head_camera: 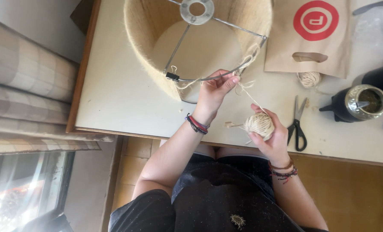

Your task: The person wraps natural fiber twine around a metal lampshade frame, securing it with a binder clip. They repeatedly wind the twine around the frame's circumference, adjust the tension, and reposition the clip to hold the work in place.

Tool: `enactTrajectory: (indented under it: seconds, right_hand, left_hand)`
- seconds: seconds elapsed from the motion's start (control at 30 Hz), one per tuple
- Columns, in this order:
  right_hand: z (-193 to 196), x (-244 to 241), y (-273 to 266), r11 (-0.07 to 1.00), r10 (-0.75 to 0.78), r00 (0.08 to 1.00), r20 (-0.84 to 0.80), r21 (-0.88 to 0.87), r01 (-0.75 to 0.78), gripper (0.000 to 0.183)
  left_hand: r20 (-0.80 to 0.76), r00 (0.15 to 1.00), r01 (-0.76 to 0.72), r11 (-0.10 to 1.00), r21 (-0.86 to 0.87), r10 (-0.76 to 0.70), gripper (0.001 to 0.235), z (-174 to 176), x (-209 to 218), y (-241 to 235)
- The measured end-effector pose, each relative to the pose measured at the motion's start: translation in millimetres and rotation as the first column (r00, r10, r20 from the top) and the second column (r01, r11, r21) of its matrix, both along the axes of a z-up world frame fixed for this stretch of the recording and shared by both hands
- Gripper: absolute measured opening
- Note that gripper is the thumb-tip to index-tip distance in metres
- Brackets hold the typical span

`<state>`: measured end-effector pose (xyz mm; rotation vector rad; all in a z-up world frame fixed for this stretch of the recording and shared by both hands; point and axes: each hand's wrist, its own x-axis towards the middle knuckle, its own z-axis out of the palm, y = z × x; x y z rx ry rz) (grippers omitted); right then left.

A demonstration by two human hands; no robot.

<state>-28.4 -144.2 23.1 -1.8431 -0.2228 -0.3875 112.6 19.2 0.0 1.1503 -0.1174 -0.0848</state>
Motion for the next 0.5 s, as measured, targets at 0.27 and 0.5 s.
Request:
enactTrajectory:
  seconds: [0.27,0.5]
  right_hand:
    - [17,21,15,0.916,0.245,0.966,0.085,0.306,-0.259,0.062]
    - [-9,24,8,0.932,0.306,0.952,-0.019,0.211,-0.295,0.072]
  left_hand:
    - [0.038,0.996,0.081,0.997,0.015,-0.082,0.018,17,-34,-8]
    - [0.096,0.992,0.069,0.988,0.135,-0.082,0.013,25,-29,-8]
